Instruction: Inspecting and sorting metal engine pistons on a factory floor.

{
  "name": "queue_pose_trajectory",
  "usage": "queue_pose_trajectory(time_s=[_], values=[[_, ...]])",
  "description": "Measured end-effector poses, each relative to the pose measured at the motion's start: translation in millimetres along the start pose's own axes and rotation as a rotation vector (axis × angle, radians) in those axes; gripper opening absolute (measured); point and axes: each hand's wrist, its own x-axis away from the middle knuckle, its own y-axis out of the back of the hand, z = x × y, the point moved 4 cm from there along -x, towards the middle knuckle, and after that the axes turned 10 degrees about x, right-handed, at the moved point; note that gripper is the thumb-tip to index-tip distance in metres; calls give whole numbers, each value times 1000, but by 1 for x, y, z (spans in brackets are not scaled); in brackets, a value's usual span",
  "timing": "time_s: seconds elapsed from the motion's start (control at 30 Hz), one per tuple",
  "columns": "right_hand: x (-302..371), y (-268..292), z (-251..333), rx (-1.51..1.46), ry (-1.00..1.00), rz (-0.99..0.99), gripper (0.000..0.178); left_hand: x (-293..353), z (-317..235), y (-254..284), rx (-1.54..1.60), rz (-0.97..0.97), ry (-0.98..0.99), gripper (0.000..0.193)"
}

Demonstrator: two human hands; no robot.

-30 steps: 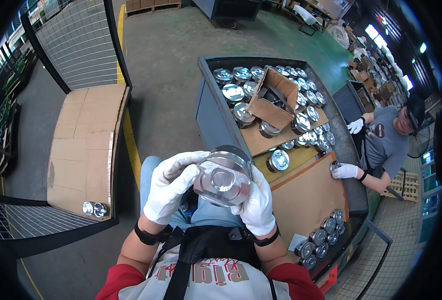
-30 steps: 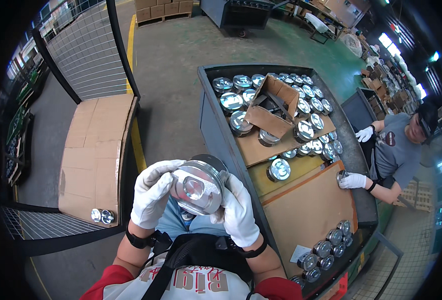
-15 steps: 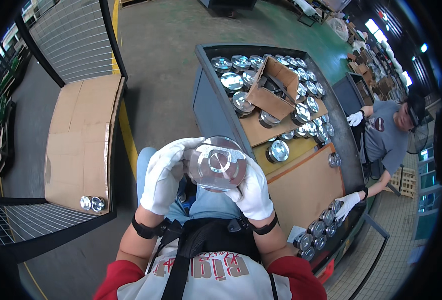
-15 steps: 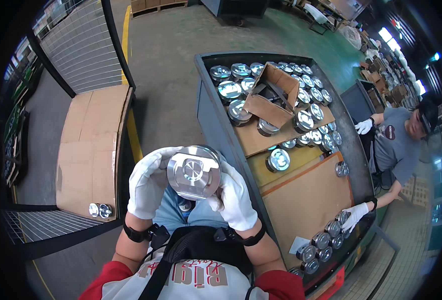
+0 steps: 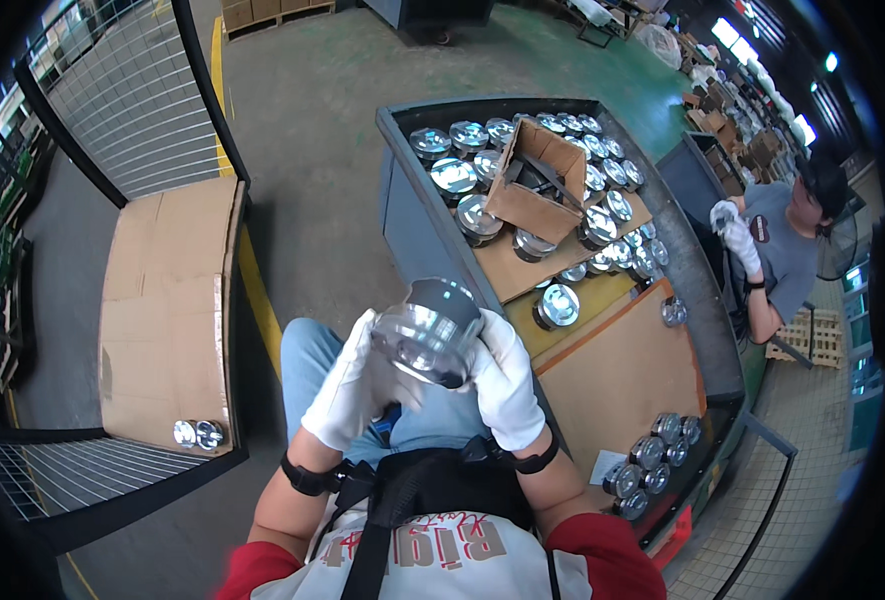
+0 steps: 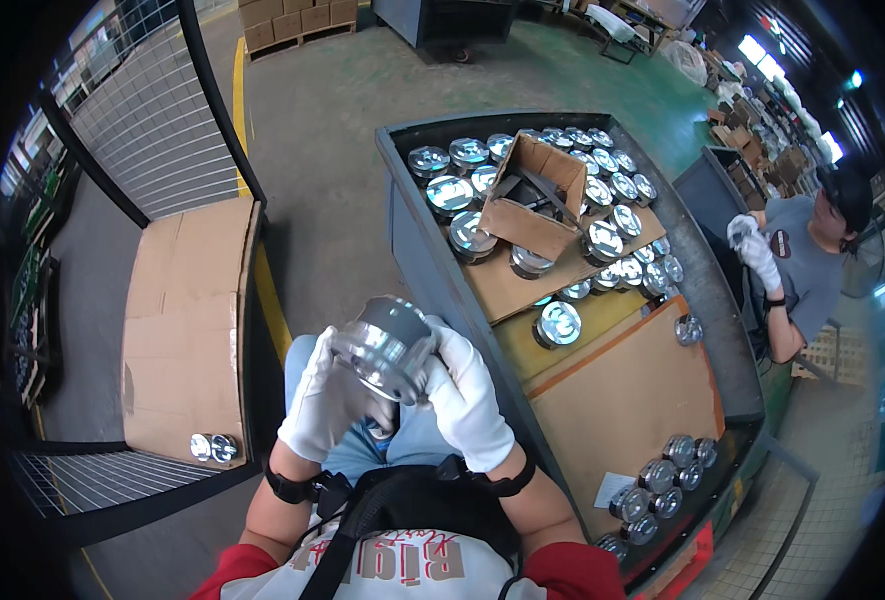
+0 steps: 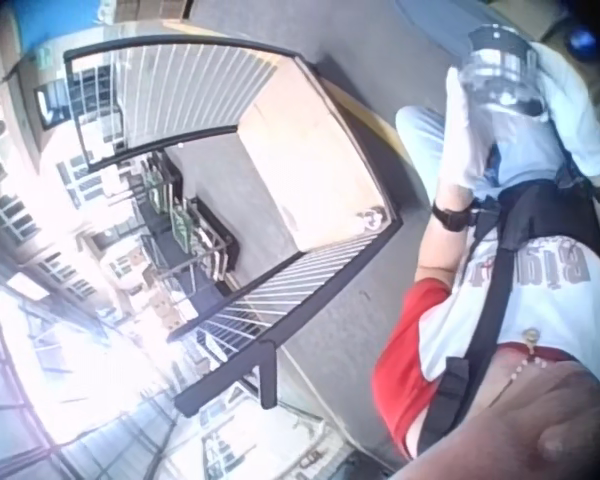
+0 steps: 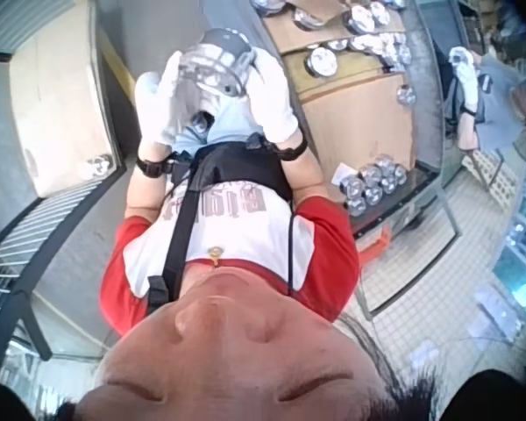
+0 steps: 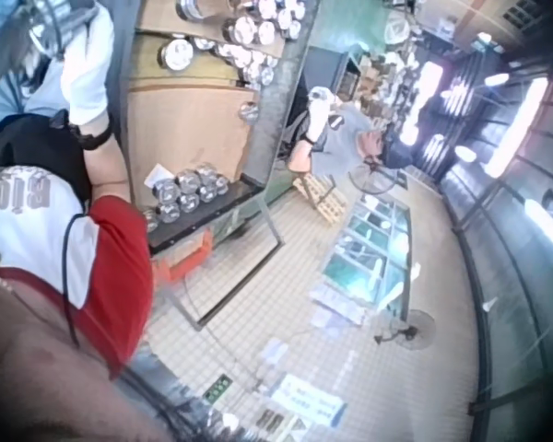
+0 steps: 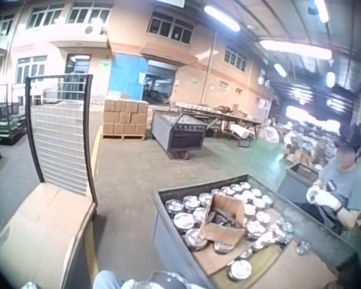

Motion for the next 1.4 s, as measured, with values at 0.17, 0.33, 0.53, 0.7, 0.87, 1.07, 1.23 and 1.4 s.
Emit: queue_pose_trajectory(time_s=[0.17, 0.33, 0.53, 0.7, 0.87, 1.07, 1.23, 1.4], values=[[-12, -1, 30, 565, 550, 32, 33, -2, 15, -15, 580, 322, 253, 102], [-7, 4, 41, 492, 551, -23, 45, -2, 15, -14, 563, 356, 128, 99], [-6, -4, 23, 644, 614, -27, 74, 8, 0, -18, 2, -42, -213, 123], [-8, -2, 11, 504, 527, 7, 69, 13, -7, -15, -367, -59, -349, 138], [-7, -3, 12, 427, 476, 59, 68, 18, -8, -20, -149, -28, -350, 128], [-4, -7, 22, 518, 492, 17, 78, 24, -11, -29, -280, -56, -445, 127], [-2, -7, 25, 567, 690, -65, 85, 25, -9, -32, -507, -15, -608, 132], [5, -10, 35, 581, 624, -64, 89, 19, -10, -20, -353, -23, -398, 123]])
